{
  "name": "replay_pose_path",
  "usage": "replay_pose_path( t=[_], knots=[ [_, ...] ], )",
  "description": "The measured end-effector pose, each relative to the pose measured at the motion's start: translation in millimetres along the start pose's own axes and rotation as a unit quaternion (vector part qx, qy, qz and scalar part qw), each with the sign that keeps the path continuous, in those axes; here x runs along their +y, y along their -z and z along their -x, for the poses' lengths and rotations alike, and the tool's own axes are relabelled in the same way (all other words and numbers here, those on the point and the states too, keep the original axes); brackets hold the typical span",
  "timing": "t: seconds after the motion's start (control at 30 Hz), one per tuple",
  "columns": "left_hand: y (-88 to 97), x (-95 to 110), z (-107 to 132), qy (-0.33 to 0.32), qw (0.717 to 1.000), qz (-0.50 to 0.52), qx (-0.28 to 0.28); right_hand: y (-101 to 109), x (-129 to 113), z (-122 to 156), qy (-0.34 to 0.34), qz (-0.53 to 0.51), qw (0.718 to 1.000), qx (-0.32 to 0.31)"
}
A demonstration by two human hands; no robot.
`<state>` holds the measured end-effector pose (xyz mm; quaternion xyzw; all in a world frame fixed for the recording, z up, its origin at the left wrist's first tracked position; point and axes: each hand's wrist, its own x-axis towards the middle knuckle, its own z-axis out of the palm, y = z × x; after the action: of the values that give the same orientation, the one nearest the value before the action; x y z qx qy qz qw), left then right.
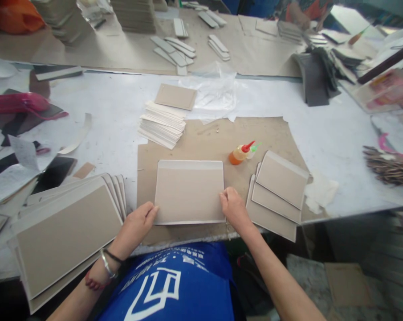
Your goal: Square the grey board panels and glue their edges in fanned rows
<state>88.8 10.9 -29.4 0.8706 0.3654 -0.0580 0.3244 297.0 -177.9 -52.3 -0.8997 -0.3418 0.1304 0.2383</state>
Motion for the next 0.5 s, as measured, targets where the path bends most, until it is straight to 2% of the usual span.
replay_pose_path(
  t=[0.27,0.5],
  knots=[
    [-2.1,-1.6,0.8,-0.011,0.999,-0.032,-0.008,2.5,1.1,0.3,0.012,0.007,1.000,-0.012],
    [-3.7,-3.0,0.0,-0.011,0.999,-0.042,-0.007,0.8,0.1,1.6,0.037,0.036,0.999,0.003]
  ],
)
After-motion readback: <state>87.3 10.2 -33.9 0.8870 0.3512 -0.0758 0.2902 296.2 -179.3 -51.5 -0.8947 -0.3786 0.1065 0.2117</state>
